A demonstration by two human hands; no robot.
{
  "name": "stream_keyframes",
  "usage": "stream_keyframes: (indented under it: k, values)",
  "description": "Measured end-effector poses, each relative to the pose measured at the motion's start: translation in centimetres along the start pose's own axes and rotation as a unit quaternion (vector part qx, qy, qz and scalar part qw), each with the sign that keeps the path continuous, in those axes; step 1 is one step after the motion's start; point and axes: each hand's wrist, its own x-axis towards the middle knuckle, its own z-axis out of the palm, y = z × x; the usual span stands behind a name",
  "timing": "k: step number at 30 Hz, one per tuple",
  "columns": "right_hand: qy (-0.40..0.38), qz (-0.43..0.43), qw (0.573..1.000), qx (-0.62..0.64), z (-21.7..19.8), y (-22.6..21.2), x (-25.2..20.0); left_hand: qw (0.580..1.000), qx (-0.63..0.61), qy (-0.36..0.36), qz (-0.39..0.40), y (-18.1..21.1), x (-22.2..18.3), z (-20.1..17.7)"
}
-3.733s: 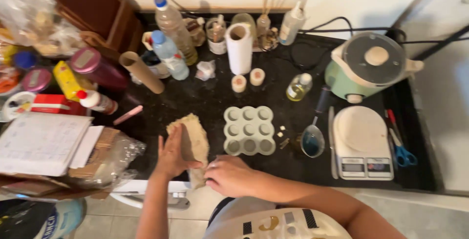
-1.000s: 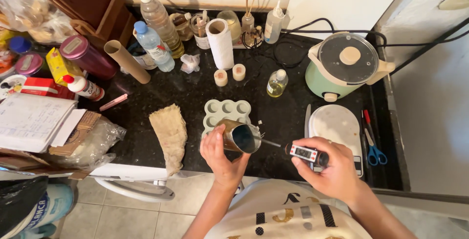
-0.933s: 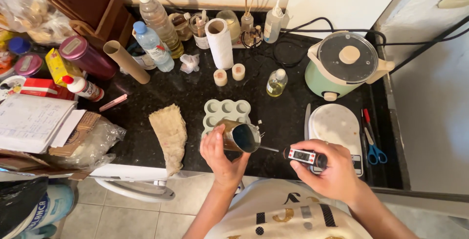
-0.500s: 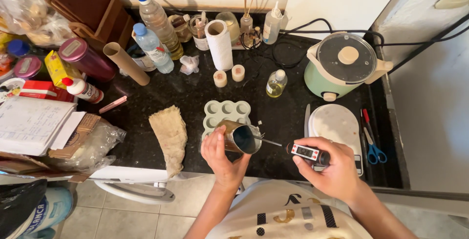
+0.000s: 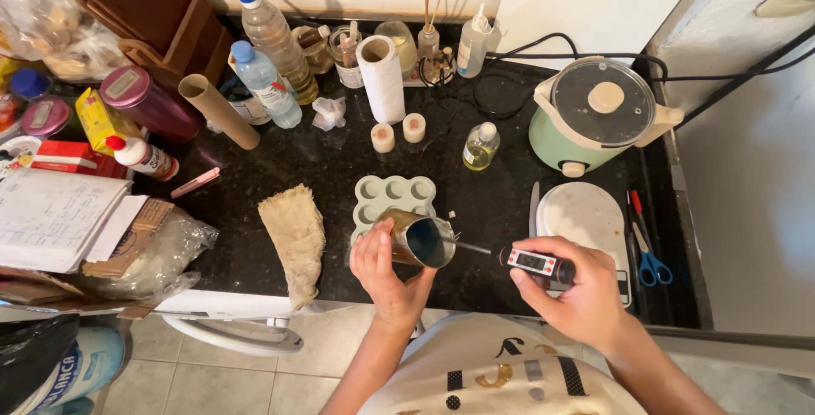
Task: Measuring the temperature of liquid wax in a metal container using a digital thermometer
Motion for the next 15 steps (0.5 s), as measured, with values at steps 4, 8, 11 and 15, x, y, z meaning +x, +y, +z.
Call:
stream_keyframes:
  k: [4,8,11,15]
  values:
    - [-0.026,-0.003,0.999,0.045,-0.14,-0.31,0.21,1.000,-0.002,-0.011,-0.006,-0.03,-0.10,0.05]
    - [-0.012,-0.005,1.000,0.021,-0.23,-0.46,0.39,1.000,-0.002,0.004,0.004,0.19,0.34,0.06]
    - [-0.020,-0.015,0.999,0.032,-0.33,-0.48,0.53,1.000,-0.006,0.003,0.007,0.21,0.49,0.09]
    - [-0.004,-0.002,1.000,0.000,-0.27,-0.44,0.37,1.000,-0.013,0.007,0.010,0.17,0.58,0.14]
